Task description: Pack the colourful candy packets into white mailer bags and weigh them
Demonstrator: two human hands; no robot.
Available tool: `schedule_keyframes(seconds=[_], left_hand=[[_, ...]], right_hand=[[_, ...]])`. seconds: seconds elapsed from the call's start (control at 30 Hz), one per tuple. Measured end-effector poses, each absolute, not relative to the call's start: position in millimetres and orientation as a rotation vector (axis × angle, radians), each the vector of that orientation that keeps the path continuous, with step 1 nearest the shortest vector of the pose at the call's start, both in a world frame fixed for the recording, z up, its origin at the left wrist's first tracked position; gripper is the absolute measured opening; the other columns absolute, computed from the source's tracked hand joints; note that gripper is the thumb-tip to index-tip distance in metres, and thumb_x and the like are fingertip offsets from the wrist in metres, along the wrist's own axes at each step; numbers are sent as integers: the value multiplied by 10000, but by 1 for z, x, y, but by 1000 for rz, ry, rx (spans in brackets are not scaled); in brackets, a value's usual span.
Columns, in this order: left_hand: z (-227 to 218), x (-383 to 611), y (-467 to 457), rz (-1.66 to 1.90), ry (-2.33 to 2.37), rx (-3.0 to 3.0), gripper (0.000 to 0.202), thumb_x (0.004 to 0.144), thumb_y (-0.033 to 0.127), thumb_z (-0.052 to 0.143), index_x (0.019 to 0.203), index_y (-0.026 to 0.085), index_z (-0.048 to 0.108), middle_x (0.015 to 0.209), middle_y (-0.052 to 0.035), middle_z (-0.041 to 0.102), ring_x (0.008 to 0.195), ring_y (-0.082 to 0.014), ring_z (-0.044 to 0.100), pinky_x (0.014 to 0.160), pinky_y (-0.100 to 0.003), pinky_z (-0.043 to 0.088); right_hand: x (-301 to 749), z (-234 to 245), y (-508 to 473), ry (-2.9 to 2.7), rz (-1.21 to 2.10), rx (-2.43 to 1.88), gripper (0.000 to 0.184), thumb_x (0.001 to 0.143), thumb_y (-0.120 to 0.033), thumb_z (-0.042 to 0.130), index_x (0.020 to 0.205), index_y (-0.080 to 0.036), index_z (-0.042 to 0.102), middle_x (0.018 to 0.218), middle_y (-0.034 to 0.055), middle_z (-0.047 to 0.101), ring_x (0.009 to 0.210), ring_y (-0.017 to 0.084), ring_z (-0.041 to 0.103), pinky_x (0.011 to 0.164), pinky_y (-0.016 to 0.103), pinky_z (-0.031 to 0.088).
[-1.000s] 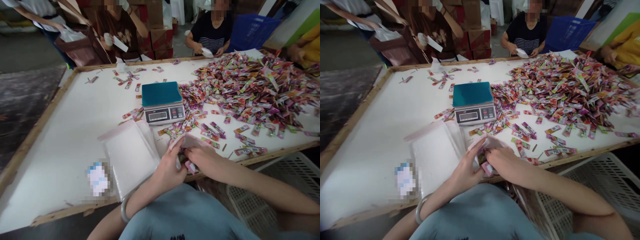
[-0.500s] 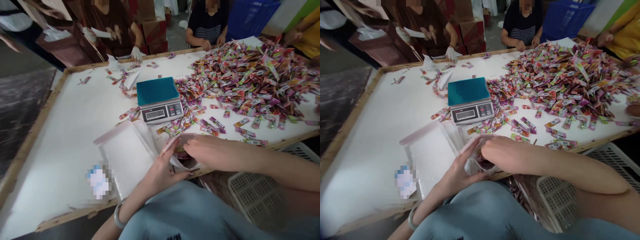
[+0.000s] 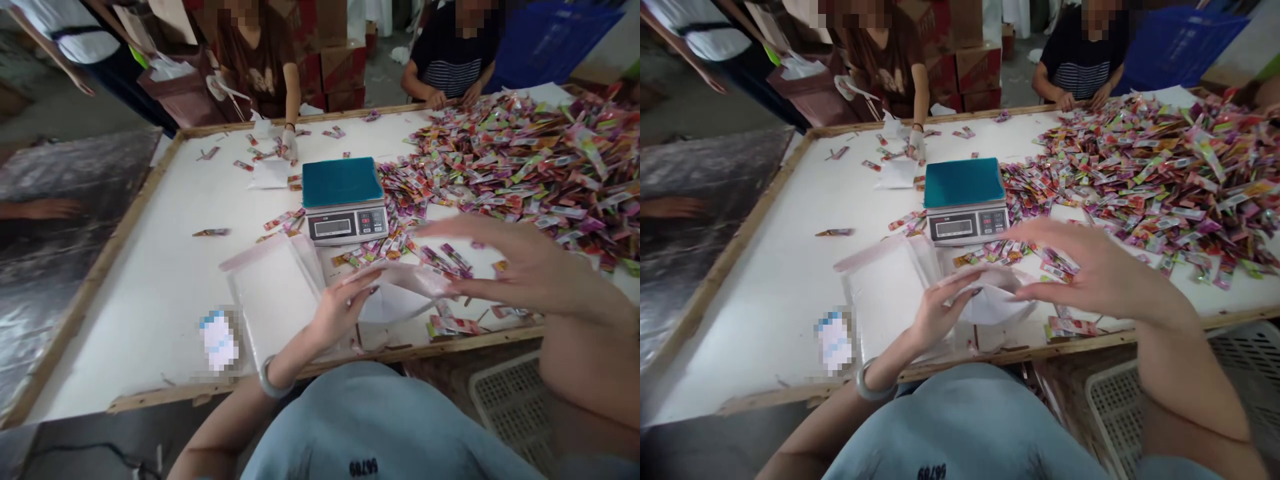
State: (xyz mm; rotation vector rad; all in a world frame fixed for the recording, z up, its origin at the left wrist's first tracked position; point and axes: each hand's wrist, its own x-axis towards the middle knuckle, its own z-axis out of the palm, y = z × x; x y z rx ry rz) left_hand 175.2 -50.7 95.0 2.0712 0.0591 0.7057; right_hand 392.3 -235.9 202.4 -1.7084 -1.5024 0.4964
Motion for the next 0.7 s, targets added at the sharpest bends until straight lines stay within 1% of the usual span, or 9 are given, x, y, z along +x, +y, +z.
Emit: schedule_keyframes(seconds=[0.07,0.13,0.23,0.3,0.33,0.43,0.53,0.6,0.7], left_hand=[[115,188,-34,819,149,1987,332,991,229,637,1311,271,717,1353,-70,735,1281,-276,685,1142,-476,542],[137,204,-17,924,233,1912,445,935,264,727,1376,278,665,1387,-78,711,1342,-298,636,1187,-510,483],[155,225,3,951,267,1728,757,883,347,800,1555,319,451,1435,-92,662,1392,-304,589,1181,-518,465],[152,230,7,829,282,1605,810,837,422,837,1544,303,457,1363,-107,698,1326,-308,640,1111,-511,527],[148,230,8,738,305,1574,766,797,452,862,1470,265,550,1289,-118,734,1260,-319,682,1060,-506,567],[139,218,17,630,464,1539,522,663,469,928,1047,155,767,1022,-134,806,1014,-337,769,903,-462,649],[155,194,55,1027,647,1481,364,662,402,916,859,141,759,899,-89,809,918,-281,781,854,-381,655],[176,171,102,1425,732,1441,313,708,329,886,909,131,749,916,-54,806,941,-229,774,884,-338,642],[198,125,180,1884,839,1390,333,770,233,850,1032,87,705,1042,-42,808,996,-182,752,989,-358,614]], right_hand=[[403,180,-239,-1319,477,-1616,769,565,-621,965,1225,-296,739,1273,74,735,1215,321,681,1041,461,561],[399,136,-225,-1184,641,-1478,948,417,-646,993,1237,-256,721,1233,84,755,1128,322,718,956,470,610],[377,73,-187,-827,733,-1409,654,573,-679,915,1011,-215,774,1015,87,812,910,286,761,828,443,641],[363,56,-163,-673,690,-1396,540,623,-663,891,892,-208,780,937,83,818,846,281,758,783,431,642],[357,55,-153,-656,677,-1395,523,616,-645,901,871,-205,781,925,81,818,837,284,756,767,429,642],[349,75,-135,-732,665,-1374,496,624,-598,920,900,-213,774,928,68,816,843,271,754,760,404,641],[356,91,-129,-777,583,-1247,515,709,-596,884,1064,-257,727,1074,56,803,966,235,755,875,382,627],[367,86,-130,-733,510,-1218,511,754,-597,857,1118,-277,694,1098,52,791,992,217,750,898,372,616],[378,54,-139,-616,504,-1356,524,720,-656,851,1025,-260,693,897,45,773,828,221,737,762,364,614]])
